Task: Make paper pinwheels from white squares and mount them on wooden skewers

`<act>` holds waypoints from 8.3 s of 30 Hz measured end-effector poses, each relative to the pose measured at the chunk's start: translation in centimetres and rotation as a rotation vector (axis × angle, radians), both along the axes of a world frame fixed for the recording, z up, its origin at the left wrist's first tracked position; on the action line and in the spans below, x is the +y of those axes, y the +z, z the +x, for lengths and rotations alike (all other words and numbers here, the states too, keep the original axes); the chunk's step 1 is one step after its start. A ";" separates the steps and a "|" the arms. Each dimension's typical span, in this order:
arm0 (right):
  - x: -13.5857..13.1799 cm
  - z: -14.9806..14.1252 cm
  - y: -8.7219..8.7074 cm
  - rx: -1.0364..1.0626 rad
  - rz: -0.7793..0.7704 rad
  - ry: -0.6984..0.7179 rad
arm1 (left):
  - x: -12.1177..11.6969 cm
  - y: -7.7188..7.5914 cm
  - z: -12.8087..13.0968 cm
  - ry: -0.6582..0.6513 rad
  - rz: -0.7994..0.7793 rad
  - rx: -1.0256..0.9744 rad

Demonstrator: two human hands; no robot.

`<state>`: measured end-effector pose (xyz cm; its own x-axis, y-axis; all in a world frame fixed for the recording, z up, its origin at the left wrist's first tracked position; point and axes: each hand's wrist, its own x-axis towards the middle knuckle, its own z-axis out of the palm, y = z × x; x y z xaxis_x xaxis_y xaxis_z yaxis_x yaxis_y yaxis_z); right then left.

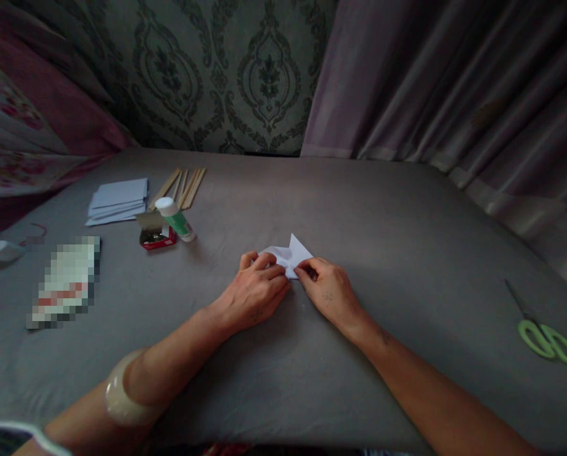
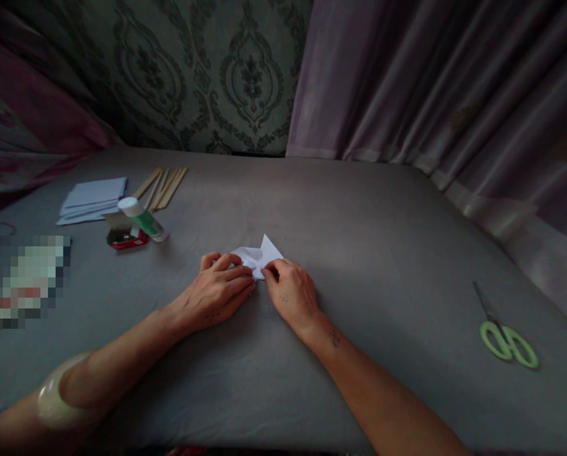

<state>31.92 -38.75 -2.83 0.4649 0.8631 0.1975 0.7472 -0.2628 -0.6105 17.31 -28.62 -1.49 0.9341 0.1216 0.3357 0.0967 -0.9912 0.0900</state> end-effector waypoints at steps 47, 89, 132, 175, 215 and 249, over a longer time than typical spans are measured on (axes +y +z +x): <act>0.2 0.0 0.3 -0.031 -0.082 0.048 | -0.4 -0.1 0.4 0.021 0.009 0.025; 0.6 -0.1 2.4 -0.524 -0.203 0.320 | 0.2 0.6 0.0 0.284 -0.142 -0.191; -0.8 6.2 -1.3 -0.055 0.376 0.079 | 3.0 -0.5 0.7 0.517 -0.757 -0.111; -2.2 2.1 0.7 -0.347 -0.044 0.354 | 2.1 -0.5 1.1 0.369 -0.276 -0.079; -0.1 2.4 -0.9 0.093 0.106 0.096 | -1.0 0.1 0.2 0.070 -0.056 0.102; 0.7 1.6 0.0 -0.037 -0.025 0.040 | -0.7 -0.8 0.3 0.052 0.023 0.026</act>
<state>33.48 -38.04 -2.82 0.4228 0.8858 0.1915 0.7791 -0.2473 -0.5761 17.58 -29.36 -2.30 0.9350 0.1629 0.3150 0.1503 -0.9866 0.0639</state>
